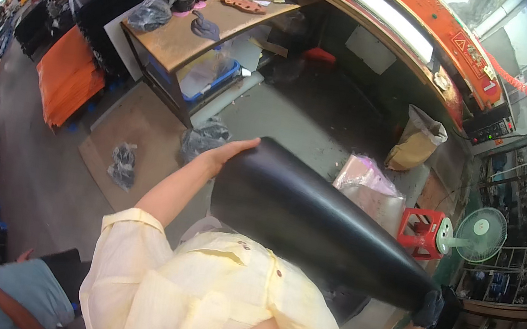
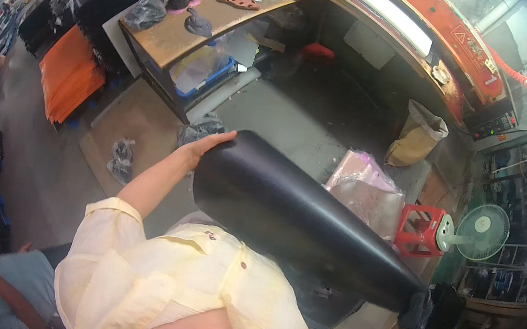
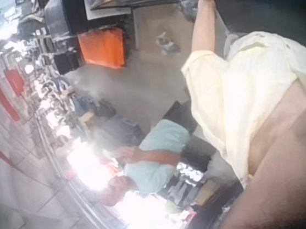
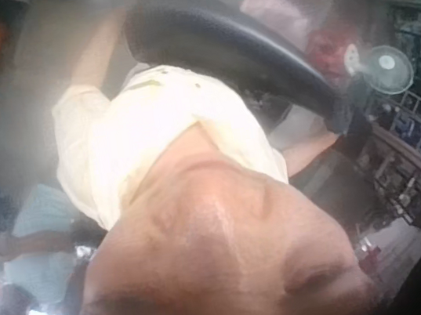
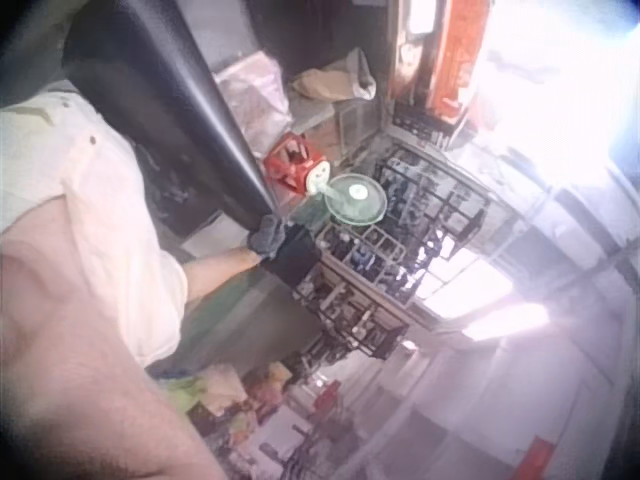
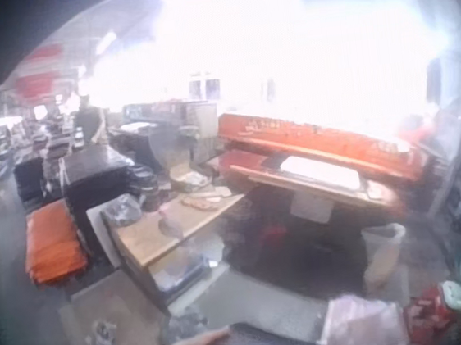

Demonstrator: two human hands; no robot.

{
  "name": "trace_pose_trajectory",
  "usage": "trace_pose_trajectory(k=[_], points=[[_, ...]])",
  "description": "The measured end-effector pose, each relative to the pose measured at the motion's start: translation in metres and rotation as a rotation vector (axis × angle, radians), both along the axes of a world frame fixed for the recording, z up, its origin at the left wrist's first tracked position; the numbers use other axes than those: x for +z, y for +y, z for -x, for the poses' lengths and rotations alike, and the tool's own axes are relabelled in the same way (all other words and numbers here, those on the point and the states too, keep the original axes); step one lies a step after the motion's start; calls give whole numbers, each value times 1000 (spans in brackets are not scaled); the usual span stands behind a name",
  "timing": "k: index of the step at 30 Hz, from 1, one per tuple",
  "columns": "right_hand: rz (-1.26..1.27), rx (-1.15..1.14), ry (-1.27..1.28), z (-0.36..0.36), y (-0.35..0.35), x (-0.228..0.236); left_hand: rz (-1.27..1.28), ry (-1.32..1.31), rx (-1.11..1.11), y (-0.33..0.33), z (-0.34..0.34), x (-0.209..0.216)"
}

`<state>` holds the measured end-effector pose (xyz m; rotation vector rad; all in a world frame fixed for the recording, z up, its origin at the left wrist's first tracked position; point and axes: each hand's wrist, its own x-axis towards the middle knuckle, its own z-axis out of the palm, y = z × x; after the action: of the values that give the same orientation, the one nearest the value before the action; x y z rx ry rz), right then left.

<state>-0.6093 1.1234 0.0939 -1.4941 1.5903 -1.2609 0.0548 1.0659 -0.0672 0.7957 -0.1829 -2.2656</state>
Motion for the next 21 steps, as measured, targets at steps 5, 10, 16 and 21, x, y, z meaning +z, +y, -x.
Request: trace_pose_trajectory(k=[5, 10, 16, 21], points=[[32, -76, 532, -60, -25, 6, 268, -291, -9, -116, -24, 43], [259, -137, 904, -107, -169, 0, 411, -326, 148, -257, -50, 69], [197, -188, -542, -115, -464, 24, 663, -459, 459, -481, -83, 161], [429, 185, -587, -97, -600, 85, 1003, -316, 760, -587, -141, 230]])
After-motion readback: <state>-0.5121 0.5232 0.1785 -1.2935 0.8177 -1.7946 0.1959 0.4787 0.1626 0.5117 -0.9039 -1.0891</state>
